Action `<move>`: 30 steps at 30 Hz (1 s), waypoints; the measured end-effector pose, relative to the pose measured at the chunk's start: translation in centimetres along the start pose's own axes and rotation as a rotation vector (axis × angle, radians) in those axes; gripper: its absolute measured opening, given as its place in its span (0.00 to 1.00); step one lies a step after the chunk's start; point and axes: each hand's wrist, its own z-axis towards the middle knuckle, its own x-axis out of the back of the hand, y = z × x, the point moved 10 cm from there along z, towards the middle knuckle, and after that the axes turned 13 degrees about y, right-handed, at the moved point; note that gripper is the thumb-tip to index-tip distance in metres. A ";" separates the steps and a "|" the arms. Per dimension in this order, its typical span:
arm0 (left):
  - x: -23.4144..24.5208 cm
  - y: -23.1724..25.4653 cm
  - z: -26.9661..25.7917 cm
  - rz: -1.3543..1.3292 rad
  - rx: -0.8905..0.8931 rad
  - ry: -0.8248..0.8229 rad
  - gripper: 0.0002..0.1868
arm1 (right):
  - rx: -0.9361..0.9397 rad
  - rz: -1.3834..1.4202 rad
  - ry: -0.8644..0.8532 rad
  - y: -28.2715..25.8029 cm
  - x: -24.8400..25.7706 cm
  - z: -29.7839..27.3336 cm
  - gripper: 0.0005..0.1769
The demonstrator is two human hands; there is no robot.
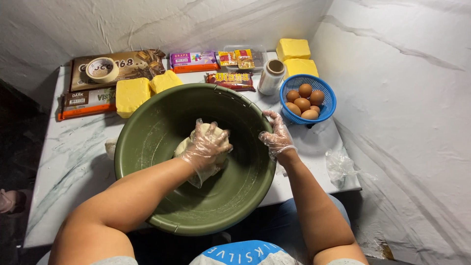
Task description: Kneading a ball of dough by hand in a green plastic bowl on a table with various baking ingredients.
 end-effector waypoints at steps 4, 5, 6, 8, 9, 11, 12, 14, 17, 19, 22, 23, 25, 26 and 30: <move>1.6 -3.5 -0.2 -0.131 0.262 0.072 0.39 | 0.009 -0.040 0.008 1.0 0.1 0.4 0.41; 2.1 -4.5 -0.3 -0.130 0.328 0.143 0.37 | 0.016 -0.016 0.034 1.5 0.5 0.7 0.42; 0.3 -5.6 0.4 -0.131 0.334 0.143 0.37 | 0.016 -0.018 0.029 1.7 0.6 0.9 0.42; -3.9 -8.8 1.1 -0.357 0.514 0.138 0.32 | 0.025 -0.014 0.026 2.0 0.9 1.4 0.43; -2.4 -9.7 0.2 -0.356 0.518 0.138 0.32 | 0.026 -0.014 0.023 1.8 0.7 1.2 0.43; -0.8 -11.3 -2.0 -0.569 0.584 0.031 0.30 | 0.024 0.027 0.049 1.4 0.8 0.9 0.43; 0.8 -11.8 -2.9 -0.568 0.587 0.029 0.30 | 0.022 0.029 0.047 1.8 0.9 1.2 0.43; 2.0 -13.0 -5.6 -0.616 0.720 -0.146 0.30 | 0.045 0.019 0.038 2.4 1.0 1.8 0.43; 6.9 -11.7 -8.8 -0.517 0.643 -0.265 0.22 | 0.033 0.061 0.035 1.4 0.5 0.9 0.44; 4.8 -12.2 -9.1 -0.459 0.560 -0.364 0.23 | 0.036 0.052 0.035 1.8 0.7 1.2 0.44; 2.2 -12.8 -9.1 -0.409 0.482 -0.456 0.24 | 0.040 0.037 0.027 1.4 0.7 1.1 0.44; 1.7 -12.5 -8.6 -0.415 0.488 -0.453 0.24 | 0.038 0.035 0.021 1.1 0.6 0.9 0.44; 0.5 -12.8 -8.0 -0.426 0.501 -0.446 0.23 | 0.039 0.041 0.023 1.4 0.5 1.2 0.44; 0.0 -13.0 -7.6 -0.430 0.504 -0.442 0.23 | 0.037 0.048 0.029 1.6 0.7 1.4 0.44; -1.7 -13.6 -5.7 -0.444 0.512 -0.420 0.23 | 0.014 0.036 0.015 1.5 0.6 1.1 0.45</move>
